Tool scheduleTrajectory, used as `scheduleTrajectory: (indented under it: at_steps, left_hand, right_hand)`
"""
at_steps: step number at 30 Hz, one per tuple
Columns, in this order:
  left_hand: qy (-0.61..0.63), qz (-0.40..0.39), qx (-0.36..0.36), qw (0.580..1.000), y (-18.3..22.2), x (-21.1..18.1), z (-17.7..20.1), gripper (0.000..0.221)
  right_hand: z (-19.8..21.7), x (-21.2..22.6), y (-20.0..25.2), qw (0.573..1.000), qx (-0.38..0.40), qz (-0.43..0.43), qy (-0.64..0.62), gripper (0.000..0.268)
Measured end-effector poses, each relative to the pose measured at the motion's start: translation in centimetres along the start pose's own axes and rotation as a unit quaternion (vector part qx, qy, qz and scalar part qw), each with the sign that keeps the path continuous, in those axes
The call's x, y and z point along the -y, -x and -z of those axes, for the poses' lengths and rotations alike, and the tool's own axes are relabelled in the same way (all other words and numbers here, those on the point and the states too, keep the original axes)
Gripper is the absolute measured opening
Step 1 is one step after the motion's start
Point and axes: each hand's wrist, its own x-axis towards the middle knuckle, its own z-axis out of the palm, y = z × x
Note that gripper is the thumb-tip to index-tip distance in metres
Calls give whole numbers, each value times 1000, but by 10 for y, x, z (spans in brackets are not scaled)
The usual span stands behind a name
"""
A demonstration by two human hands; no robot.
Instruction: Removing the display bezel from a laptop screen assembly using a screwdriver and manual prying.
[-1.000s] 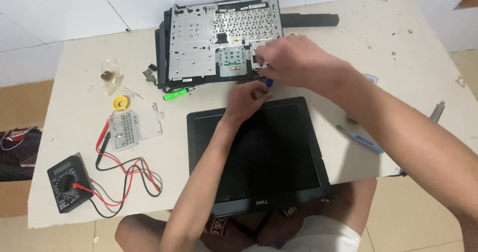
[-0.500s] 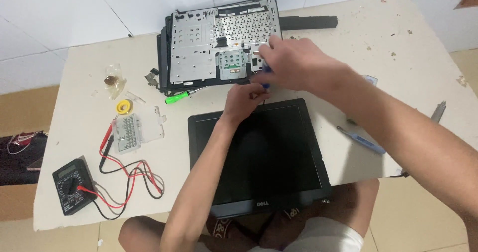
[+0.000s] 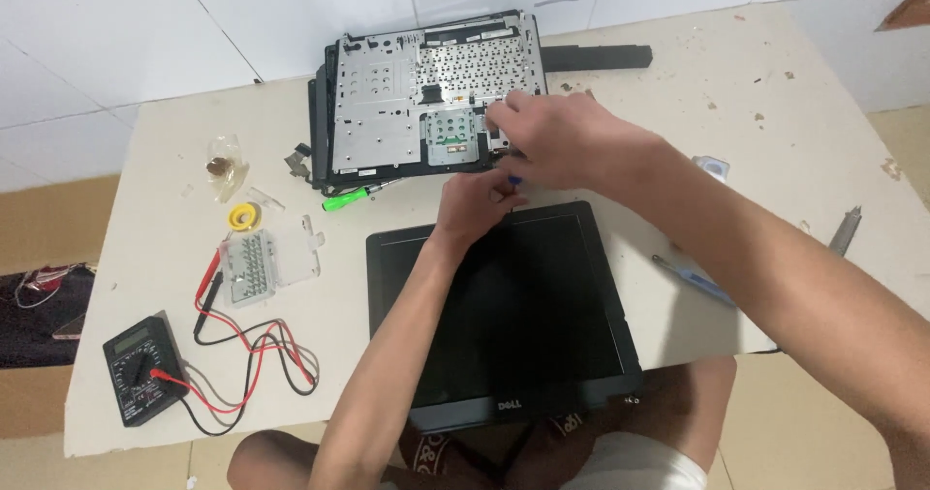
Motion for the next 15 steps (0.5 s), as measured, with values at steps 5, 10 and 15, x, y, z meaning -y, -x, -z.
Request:
scheduleTrajectory:
  at_steps: [5, 10, 15]
  left_hand:
    - [-8, 8, 20, 1000, 4, 0, 8, 30]
    - [86, 41, 61, 994, 9, 12, 1, 7]
    - [22, 50, 30, 998, 7, 8, 1, 19]
  right_hand:
    - [-36, -6, -8, 997, -42, -13, 57, 33]
    - [-31, -11, -4, 1000, 0, 10, 13, 21]
    - [-70, -10, -13, 967, -211, -14, 139, 29]
